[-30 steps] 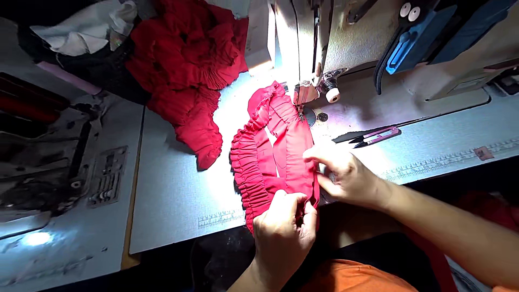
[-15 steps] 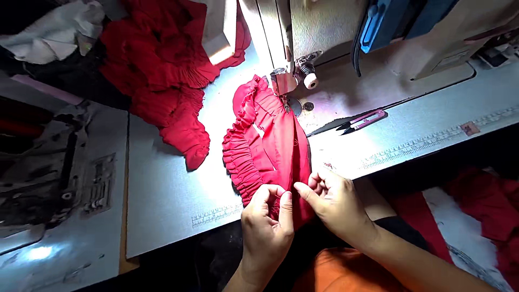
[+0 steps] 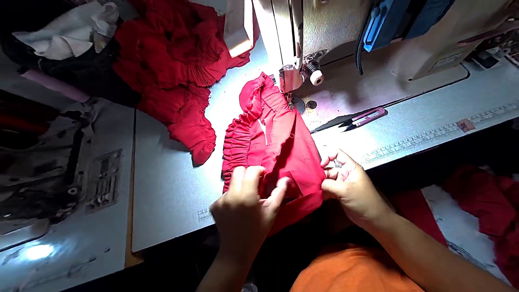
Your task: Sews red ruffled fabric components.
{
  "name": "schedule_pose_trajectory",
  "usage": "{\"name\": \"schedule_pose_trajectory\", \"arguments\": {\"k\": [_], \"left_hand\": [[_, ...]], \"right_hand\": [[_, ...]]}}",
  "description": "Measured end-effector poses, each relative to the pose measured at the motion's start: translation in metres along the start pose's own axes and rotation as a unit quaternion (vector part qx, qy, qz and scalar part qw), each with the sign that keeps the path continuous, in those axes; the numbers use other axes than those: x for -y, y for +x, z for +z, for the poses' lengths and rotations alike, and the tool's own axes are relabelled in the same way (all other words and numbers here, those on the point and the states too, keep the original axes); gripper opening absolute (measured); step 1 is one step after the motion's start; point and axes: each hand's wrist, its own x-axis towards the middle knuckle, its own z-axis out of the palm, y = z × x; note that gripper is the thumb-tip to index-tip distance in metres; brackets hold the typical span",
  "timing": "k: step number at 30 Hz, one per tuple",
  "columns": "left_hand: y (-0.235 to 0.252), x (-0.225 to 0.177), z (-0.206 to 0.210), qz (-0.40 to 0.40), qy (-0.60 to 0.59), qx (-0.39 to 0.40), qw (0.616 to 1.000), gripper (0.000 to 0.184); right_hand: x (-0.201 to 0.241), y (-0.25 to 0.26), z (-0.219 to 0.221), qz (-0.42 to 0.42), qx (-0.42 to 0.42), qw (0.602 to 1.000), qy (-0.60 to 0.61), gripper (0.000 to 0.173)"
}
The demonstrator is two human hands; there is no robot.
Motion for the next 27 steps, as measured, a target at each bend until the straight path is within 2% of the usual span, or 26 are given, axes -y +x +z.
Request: {"name": "schedule_pose_trajectory", "arguments": {"k": [1,3,5,7,9,11,15,18,22,27], "left_hand": [[-0.002,-0.001,0.008,0.013,0.024,0.025,0.999,0.044],[-0.006,0.005,0.021,0.027,0.033,0.060,0.997,0.043],[-0.003,0.018,0.017,0.018,0.035,0.086,0.995,0.038],[0.005,0.031,0.006,-0.004,0.045,0.115,0.992,0.039],[0.011,0.041,0.000,-0.015,0.059,0.132,0.989,0.051],[0.011,0.036,-0.005,0.008,0.066,0.123,0.990,0.053],[0.003,0.011,-0.005,0.090,0.050,0.010,0.995,0.027],[-0.002,-0.001,0.006,0.160,-0.024,-0.063,0.985,0.020],[-0.013,-0.019,0.022,0.187,-0.109,-0.032,0.976,0.018],[-0.027,-0.036,0.034,0.173,-0.094,-0.008,0.980,0.021]], "right_hand": [[-0.005,-0.004,0.000,0.007,-0.003,1.000,-0.023,0.039],[-0.019,-0.014,0.001,-0.029,-0.011,0.996,-0.082,0.039],[-0.036,-0.020,0.003,-0.112,-0.025,0.985,-0.126,0.031],[-0.052,-0.026,0.006,-0.164,-0.021,0.980,-0.113,0.022],[-0.057,-0.027,0.007,-0.151,-0.012,0.987,-0.055,0.021],[-0.056,-0.028,0.004,-0.125,-0.007,0.992,-0.036,0.022],[-0.057,-0.030,-0.003,-0.044,-0.012,0.998,-0.044,0.021],[-0.056,-0.028,-0.004,-0.018,-0.041,0.998,-0.036,0.024],[-0.062,-0.028,-0.004,-0.035,-0.077,0.994,-0.076,0.026],[-0.067,-0.033,-0.002,0.020,-0.068,0.997,-0.007,0.033]]}}
